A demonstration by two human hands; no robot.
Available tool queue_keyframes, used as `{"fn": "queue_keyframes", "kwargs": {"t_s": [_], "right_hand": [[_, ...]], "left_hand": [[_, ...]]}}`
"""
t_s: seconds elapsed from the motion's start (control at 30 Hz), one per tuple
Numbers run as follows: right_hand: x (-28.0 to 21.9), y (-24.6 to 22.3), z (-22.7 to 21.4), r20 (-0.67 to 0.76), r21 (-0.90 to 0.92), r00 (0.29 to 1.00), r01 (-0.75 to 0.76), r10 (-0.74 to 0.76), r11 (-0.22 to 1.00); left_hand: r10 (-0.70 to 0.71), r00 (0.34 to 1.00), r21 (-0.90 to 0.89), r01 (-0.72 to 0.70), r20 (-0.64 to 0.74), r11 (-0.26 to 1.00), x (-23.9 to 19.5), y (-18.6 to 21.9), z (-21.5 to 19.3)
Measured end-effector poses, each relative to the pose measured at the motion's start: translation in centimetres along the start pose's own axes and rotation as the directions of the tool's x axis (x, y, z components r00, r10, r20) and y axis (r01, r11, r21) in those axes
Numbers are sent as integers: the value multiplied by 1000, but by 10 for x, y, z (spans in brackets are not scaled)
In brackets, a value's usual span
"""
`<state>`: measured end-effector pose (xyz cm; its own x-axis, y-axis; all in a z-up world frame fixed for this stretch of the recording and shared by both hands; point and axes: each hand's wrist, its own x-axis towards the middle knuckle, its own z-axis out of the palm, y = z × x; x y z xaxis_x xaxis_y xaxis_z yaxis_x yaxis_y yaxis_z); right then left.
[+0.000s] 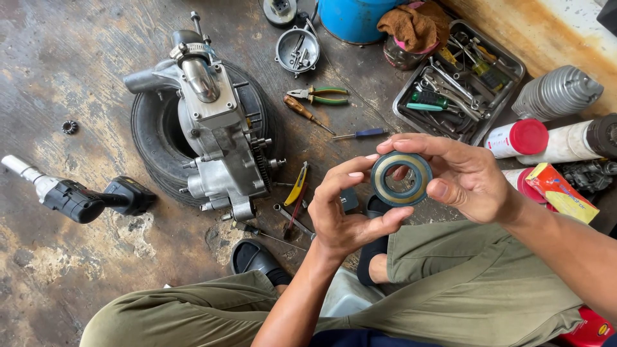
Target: The person works on a disassembled engine placed on a tire, handling a bearing and a small box of parts. They use a screwdriver to manipulate a small component and then reassemble parts of the engine casing.
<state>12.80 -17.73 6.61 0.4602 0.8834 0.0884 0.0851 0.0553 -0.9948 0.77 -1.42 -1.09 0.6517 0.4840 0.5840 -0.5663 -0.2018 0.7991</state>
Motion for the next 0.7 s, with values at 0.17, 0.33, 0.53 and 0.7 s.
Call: {"fn": "queue_keyframes", "kwargs": {"t_s": [0.17, 0.33, 0.53, 0.7], "right_hand": [[-1, -1, -1, 11, 6, 1000, 6, -6, 1000], [0, -2, -2, 16, -33, 1000, 13, -13, 999], [-1, -1, -3, 26, -42, 1000, 18, -17, 999], [-2, 2, -4, 32, -42, 999, 22, -21, 999]], "left_hand": [[-10, 1000, -28, 10, 8, 1000, -1, -1, 1], [-6, 1000, -22, 6, 2, 1000, -3, -1, 1], [-13, 1000, -31, 13, 14, 999, -3, -1, 1], [-10, 1000, -11, 10, 14, 1000, -2, -1, 0]]}}
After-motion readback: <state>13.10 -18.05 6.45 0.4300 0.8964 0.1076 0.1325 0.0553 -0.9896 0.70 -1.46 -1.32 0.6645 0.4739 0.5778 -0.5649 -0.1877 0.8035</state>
